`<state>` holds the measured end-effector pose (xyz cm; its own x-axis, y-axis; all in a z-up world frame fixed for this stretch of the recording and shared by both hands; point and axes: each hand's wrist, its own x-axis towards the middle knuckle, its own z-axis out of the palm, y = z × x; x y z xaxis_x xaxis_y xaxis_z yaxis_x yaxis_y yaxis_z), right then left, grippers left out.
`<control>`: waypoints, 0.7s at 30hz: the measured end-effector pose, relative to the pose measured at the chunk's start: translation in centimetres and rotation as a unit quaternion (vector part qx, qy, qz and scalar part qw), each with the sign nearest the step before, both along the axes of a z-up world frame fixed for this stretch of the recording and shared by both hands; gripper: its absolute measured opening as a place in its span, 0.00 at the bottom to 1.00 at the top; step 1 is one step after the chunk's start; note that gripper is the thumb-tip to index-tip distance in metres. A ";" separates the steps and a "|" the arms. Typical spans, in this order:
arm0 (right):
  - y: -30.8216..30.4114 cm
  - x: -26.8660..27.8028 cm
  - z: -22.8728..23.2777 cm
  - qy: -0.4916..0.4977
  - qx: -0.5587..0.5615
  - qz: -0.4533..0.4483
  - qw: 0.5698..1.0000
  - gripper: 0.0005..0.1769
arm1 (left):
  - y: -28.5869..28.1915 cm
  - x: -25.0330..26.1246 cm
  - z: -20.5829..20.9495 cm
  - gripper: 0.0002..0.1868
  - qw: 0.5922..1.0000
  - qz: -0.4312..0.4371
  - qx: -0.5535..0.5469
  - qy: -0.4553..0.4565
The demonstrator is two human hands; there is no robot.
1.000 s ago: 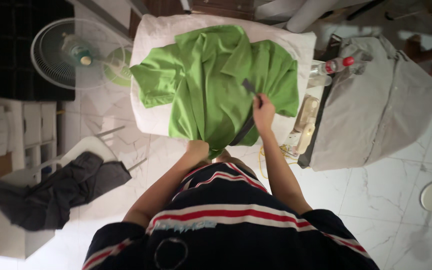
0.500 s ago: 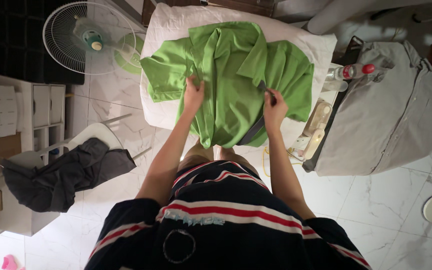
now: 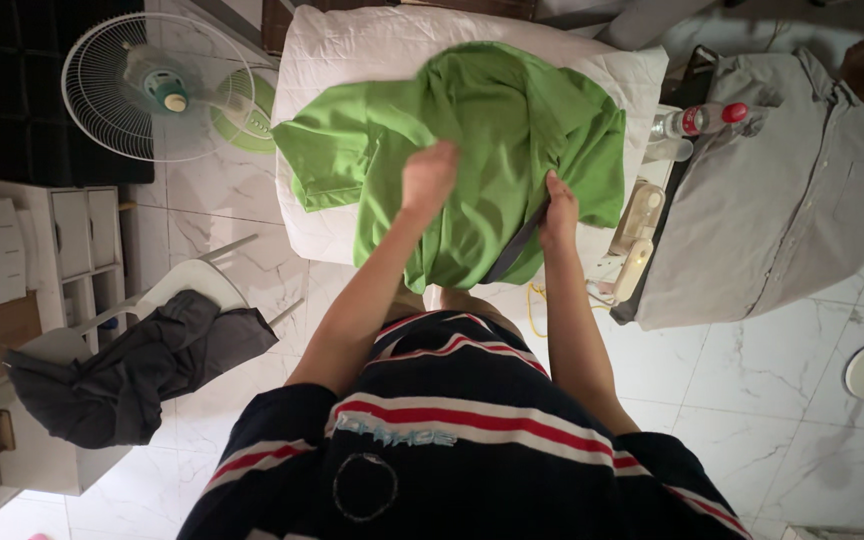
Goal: The person irons a green shirt on an ironing board, then buttons it up and irons it again. The person uses a handheld iron and smooths the fabric with their hands.
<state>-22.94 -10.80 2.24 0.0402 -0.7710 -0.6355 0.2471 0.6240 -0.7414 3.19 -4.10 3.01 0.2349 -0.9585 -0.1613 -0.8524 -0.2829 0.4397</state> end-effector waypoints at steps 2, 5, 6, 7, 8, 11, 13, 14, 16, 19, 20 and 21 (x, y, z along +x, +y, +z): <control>0.5 0.1 -0.2 0.011 -0.018 0.005 1.000 0.11 | 0.6 -1.7 0.5 0.06 0.991 0.001 -0.133 0.017; 1.3 -0.1 -1.0 0.065 -0.066 0.016 0.996 0.11 | 1.0 -2.0 -0.1 0.17 0.969 0.082 -0.184 0.143; 1.6 -0.2 -1.2 0.096 -0.072 0.012 0.993 0.11 | 1.3 -2.0 -0.6 0.23 0.956 0.123 -0.173 0.200; 1.9 -0.3 -1.2 0.127 -0.078 0.008 0.989 0.12 | 1.4 -1.9 -1.1 0.21 0.951 0.128 -0.180 0.216; 2.0 -0.3 -1.2 0.127 -0.098 0.018 0.987 0.11 | 1.3 -1.4 -1.5 0.18 0.945 0.134 -0.189 0.230; 2.6 0.0 -0.5 0.146 -0.146 0.033 0.978 0.08 | 1.0 -1.0 -2.0 0.12 0.925 0.157 -0.164 0.304; 2.7 0.4 -0.2 0.187 -0.162 0.020 0.969 0.11 | 0.6 -1.1 -1.8 0.11 0.920 0.159 -0.146 0.328; 2.7 0.5 -0.2 0.186 -0.169 0.013 0.968 0.11 | 0.5 -1.2 -1.7 0.11 0.923 0.155 -0.143 0.323; 2.8 0.5 -0.6 0.186 -0.182 0.001 0.966 0.12 | 0.4 -1.7 -1.3 0.11 0.938 0.149 -0.122 0.290; 3.1 0.3 -1.2 0.158 -0.192 0.006 0.969 0.09 | -0.5 -1.9 -0.6 0.11 0.966 0.135 -0.084 0.206; 3.2 0.1 -1.3 0.159 -0.183 0.007 0.970 0.09 | -0.7 -2.3 -0.4 0.11 0.972 0.127 -0.078 0.182; 3.3 0.0 -1.4 0.159 -0.174 0.008 0.972 0.09 | -1.0 -2.7 -0.4 0.10 0.978 0.120 -0.071 0.157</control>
<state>-22.95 -7.49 0.82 -0.1019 -0.9421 -0.3195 -0.0377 0.3246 -0.9451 0.51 -5.07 2.62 0.4157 -0.9001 -0.1308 -0.5862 -0.3751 0.7181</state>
